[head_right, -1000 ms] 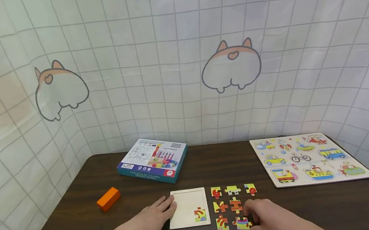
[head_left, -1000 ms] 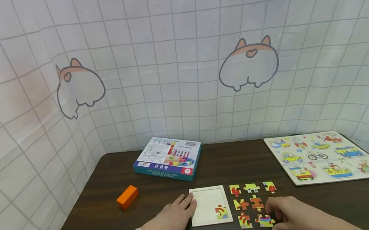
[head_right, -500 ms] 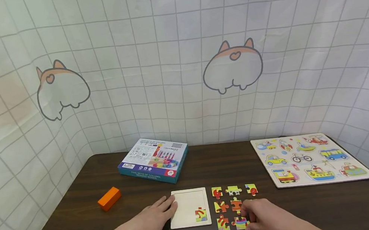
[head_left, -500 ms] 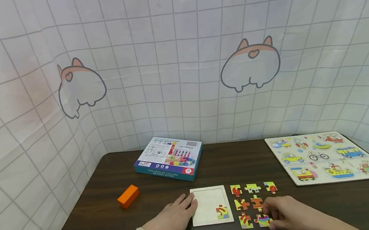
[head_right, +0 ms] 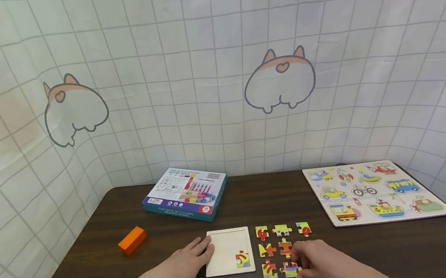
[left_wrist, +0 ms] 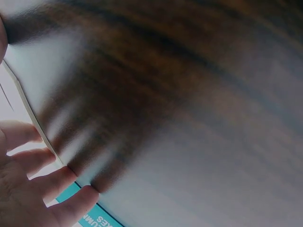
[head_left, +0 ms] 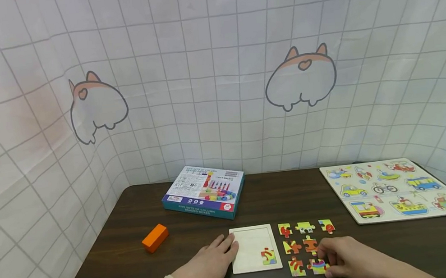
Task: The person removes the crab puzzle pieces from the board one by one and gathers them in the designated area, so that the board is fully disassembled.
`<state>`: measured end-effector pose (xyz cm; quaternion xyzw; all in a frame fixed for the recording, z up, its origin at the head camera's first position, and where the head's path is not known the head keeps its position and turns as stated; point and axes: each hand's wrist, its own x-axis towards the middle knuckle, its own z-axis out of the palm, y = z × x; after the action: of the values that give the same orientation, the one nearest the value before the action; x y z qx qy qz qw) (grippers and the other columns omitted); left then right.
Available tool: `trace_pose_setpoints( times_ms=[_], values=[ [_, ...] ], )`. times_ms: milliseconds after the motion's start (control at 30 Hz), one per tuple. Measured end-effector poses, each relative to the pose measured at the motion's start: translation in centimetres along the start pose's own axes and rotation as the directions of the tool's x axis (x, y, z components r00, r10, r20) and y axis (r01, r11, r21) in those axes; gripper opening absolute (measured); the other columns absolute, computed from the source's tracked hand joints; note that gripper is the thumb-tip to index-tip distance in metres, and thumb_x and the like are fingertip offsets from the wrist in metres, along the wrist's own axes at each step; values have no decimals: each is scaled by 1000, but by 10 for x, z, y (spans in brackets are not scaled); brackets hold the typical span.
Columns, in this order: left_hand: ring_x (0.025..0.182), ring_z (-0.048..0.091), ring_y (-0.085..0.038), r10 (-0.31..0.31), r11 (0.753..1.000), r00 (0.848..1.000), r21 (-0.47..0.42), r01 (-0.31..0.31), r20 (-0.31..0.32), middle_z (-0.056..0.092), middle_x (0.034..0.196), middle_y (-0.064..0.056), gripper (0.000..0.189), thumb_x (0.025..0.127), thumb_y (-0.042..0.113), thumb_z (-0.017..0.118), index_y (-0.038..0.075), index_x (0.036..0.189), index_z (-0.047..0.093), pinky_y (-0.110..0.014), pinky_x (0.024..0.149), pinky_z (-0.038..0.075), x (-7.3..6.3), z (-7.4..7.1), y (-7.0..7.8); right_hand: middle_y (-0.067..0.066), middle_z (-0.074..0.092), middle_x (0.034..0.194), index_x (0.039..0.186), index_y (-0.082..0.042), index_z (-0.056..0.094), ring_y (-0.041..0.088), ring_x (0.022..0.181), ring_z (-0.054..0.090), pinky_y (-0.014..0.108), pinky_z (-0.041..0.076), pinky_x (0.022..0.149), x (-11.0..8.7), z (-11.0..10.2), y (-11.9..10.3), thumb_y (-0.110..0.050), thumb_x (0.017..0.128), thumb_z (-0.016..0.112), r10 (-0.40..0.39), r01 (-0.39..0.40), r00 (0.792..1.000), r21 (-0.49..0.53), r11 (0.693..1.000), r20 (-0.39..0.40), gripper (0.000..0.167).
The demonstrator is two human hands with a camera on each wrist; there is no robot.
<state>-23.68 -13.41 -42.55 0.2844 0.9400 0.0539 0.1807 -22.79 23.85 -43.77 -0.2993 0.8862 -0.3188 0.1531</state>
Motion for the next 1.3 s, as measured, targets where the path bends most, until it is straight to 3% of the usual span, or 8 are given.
trace_pose_setpoints(
  times_ms=[167,300,467,633,767,967,1300],
  values=[
    [153,30,-38,35,999,999,-10,-35,-33,26,170,-6,112,72,81,69,20,160,37,-66,112,40,13,18,-16,-14,57,73,101,-15,64,-4,65,50,21,44,57,-2,-5,-13,-25,89,80,6,-6,1000,-28,1000,-31,23],
    [153,30,-38,41,999,998,-14,-42,-45,26,170,-6,114,70,85,66,22,160,37,-66,111,40,17,23,-21,-15,56,74,100,-14,65,-5,65,47,20,44,57,8,-5,-25,-25,90,79,-50,45,996,-75,996,-67,20],
    [153,32,-39,29,1000,999,-6,-29,-19,27,170,-8,110,74,78,71,19,160,38,-66,111,41,8,11,-12,-14,57,79,105,-11,68,-5,69,47,21,45,62,35,5,-46,-25,90,79,-102,97,994,-117,988,-43,23],
    [152,34,-38,-3,1000,1000,7,3,-7,30,168,-8,102,77,68,77,17,158,40,-62,112,42,-3,-3,2,-7,65,96,114,-10,71,0,82,53,26,51,73,63,17,-66,-28,89,80,-100,95,995,-226,970,-12,32],
    [152,34,-39,10,1000,1000,13,-10,-11,30,168,-9,104,77,70,75,16,158,40,-63,111,43,-4,-3,2,-3,66,104,114,-10,73,4,89,57,29,55,80,79,23,-74,-28,87,83,-103,98,995,-291,952,-2,33],
    [152,34,-38,17,1000,1000,21,-17,-6,30,169,-8,104,77,72,74,18,159,39,-63,110,43,0,1,-1,-4,62,96,103,-12,72,2,82,51,27,52,74,90,25,-78,-28,84,86,-98,95,995,-328,940,7,28],
    [153,33,-36,-20,1000,1000,14,20,0,30,168,-7,100,78,67,76,18,158,41,-61,113,41,-7,-7,7,-4,58,92,96,-13,70,4,75,46,26,48,68,95,26,-79,-27,81,88,-59,57,998,-326,944,4,27]
  ],
)
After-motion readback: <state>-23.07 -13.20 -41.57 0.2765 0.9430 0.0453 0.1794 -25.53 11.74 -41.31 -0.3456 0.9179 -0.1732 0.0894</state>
